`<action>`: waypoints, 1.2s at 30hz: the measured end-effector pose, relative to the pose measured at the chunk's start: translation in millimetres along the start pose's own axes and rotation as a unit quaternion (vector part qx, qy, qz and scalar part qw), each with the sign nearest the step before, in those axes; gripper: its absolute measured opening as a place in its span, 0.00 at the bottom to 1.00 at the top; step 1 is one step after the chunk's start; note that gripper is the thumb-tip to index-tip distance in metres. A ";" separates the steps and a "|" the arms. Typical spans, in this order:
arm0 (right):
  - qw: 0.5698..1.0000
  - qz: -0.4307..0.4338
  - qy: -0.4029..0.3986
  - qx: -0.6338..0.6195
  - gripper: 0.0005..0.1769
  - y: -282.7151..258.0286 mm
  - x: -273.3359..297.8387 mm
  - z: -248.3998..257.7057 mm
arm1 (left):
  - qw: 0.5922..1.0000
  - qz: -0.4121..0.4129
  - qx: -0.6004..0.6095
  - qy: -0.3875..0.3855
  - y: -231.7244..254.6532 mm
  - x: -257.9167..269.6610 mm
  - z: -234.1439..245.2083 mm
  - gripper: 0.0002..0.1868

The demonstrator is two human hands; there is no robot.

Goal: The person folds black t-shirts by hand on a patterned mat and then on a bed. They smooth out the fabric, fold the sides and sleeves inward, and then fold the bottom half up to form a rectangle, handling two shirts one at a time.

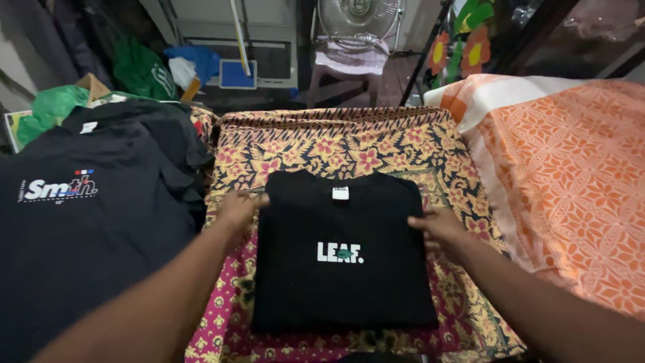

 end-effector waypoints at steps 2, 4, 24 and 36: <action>0.999 0.004 -0.015 0.028 0.17 16.8 21.5 -1.1 | 0.999 0.037 -0.026 0.020 -14.4 40.9 0.2 0.28; 0.996 0.006 0.018 0.084 0.15 36.1 50.7 2.1 | 0.986 0.105 -0.127 -0.002 -40.0 83.7 -2.6 0.23; 0.995 -0.038 -0.084 0.027 0.14 122.4 92.9 23.1 | 0.989 0.093 0.014 -0.117 -116.7 145.0 25.3 0.28; 0.987 -0.032 -0.100 0.121 0.16 157.0 90.6 34.6 | 0.973 0.150 -0.099 -0.147 -163.3 144.1 26.3 0.24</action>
Point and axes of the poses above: each hand's wrist, its own x-axis away from the middle knuckle, its own z-axis out of the back of the hand, y = z × x, the point moved 7 cm from there along -x, towards the middle knuckle, and after that the axes turned 1 degree about z, right-handed, at the moved point
